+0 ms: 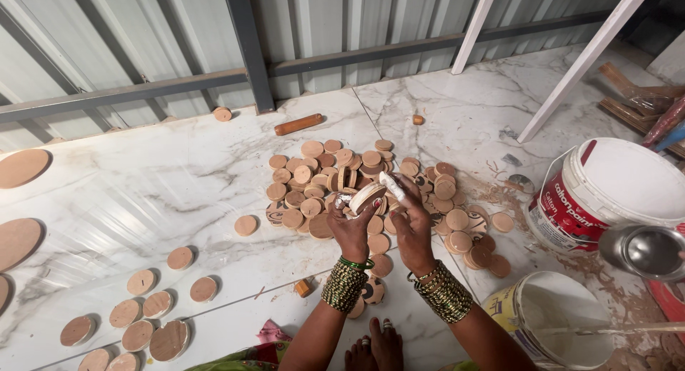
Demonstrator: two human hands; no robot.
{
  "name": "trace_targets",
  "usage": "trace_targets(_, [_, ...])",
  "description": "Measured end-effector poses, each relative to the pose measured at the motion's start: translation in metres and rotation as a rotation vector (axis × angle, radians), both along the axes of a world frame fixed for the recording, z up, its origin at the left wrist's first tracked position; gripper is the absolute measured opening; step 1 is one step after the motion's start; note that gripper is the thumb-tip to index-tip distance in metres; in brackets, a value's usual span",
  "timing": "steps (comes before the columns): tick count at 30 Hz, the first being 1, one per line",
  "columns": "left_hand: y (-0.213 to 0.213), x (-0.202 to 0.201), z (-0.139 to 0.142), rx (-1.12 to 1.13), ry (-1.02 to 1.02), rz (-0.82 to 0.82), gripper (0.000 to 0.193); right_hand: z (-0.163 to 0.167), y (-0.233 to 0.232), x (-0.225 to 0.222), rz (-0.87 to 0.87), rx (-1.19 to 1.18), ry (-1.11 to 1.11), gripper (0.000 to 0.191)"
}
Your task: The person sits on the floor and applies white paste by hand to small wooden discs and cut wooden pieces, picking each piece from a pile, spreading the paste over its surface with their fingers, and setting it back down. They work through the pieces one at a time, occasionally dipping fingers into a bucket of paste.
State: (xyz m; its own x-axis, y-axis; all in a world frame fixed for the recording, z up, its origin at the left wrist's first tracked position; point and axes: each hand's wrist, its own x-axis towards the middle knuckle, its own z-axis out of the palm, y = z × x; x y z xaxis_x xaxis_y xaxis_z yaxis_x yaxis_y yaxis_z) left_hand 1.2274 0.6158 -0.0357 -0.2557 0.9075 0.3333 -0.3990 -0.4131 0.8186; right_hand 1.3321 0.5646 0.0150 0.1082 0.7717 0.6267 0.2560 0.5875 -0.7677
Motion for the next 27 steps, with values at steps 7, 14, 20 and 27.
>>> trace_targets(7, [0.0,0.0,0.001,0.001,-0.073,-0.016,0.029,0.012,-0.009,-0.013,-0.361,0.149,-0.463,0.06])
trace_targets(14, [0.003,-0.003,0.0,-0.019,-0.049,-0.006,0.028,0.024,-0.008,0.001,-0.56,0.257,-0.593,0.054])
trace_targets(20, [0.001,0.005,-0.001,-0.015,-0.104,-0.05,0.032,0.02,0.0,0.009,-0.202,0.072,-0.222,0.056])
trace_targets(27, [0.006,0.004,-0.014,0.03,-0.014,0.011,0.03,0.033,-0.022,-0.021,-0.485,0.158,-0.581,0.06])
